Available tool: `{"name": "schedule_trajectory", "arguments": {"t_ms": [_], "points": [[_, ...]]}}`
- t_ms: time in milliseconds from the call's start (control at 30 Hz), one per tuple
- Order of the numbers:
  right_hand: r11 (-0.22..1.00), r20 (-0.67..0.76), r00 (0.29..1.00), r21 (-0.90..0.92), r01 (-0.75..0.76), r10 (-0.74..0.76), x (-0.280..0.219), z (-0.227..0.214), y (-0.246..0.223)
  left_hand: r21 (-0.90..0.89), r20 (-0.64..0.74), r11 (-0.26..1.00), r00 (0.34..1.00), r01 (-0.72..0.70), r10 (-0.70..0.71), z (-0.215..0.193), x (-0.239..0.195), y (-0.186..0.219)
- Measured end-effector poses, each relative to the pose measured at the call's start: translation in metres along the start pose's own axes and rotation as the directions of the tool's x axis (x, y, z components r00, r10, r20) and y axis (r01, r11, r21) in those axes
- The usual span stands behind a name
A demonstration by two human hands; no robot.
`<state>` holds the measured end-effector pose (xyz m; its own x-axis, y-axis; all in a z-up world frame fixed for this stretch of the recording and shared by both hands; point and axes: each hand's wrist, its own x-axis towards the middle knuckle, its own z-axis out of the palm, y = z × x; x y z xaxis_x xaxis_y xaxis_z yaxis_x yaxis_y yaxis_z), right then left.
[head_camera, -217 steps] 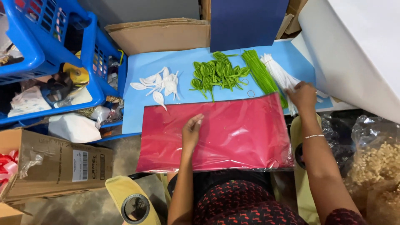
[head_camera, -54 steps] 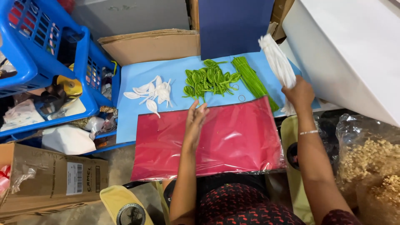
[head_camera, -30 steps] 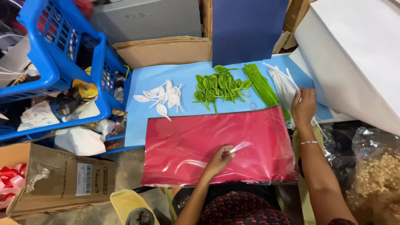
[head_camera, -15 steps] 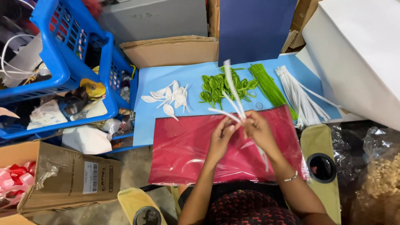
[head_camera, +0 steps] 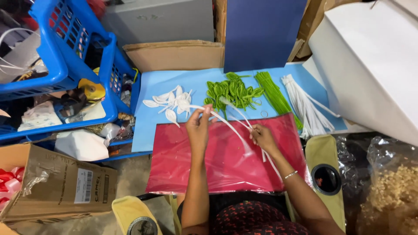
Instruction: The person sits at a table and assembles small white petal-like pieces onto white plastic sticks. They repeatedly pick up a petal, slide it onto a stick, and set the assembled unit aside. The workspace contains piles of green and white components and a red plastic sheet.
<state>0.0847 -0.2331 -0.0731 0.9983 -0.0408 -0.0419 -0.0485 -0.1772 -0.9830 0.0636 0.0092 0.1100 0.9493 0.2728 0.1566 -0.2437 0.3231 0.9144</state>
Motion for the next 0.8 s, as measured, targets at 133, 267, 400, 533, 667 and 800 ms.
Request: {"name": "schedule_trajectory", "arguments": {"t_ms": [133,267,400,533,667,800], "points": [[0.99,-0.046,0.996,-0.124,0.072,-0.078,0.015,-0.001,-0.017,0.047,-0.051,0.98,0.979,-0.194,0.196,0.021,-0.005,0.065],[0.808,0.034,0.927,-0.478,0.343,-0.373,-0.04,0.023,-0.126,0.064,-0.016,0.986,0.987,-0.157,0.158,0.023,-0.013,0.03],[0.643,-0.068,0.661,-0.325,0.694,-0.748,-0.055,0.028,-0.095,-0.031,0.051,0.996,0.995,0.086,-0.084,0.017,-0.023,-0.02],[0.676,-0.055,0.684,-0.225,0.701,-0.728,-0.117,0.046,-0.109,-0.041,0.034,0.985,0.986,0.167,-0.166,0.002,-0.02,-0.053],[0.567,0.209,0.616,-0.25,0.785,-0.76,-0.149,0.054,-0.132,-0.021,0.007,0.978,0.978,0.209,-0.208,-0.017,-0.016,-0.05],[0.875,0.319,0.838,-0.052,0.482,-0.443,-0.169,0.052,-0.142,-0.03,0.074,0.979,0.978,0.2,-0.198,-0.029,-0.024,-0.048]]}}
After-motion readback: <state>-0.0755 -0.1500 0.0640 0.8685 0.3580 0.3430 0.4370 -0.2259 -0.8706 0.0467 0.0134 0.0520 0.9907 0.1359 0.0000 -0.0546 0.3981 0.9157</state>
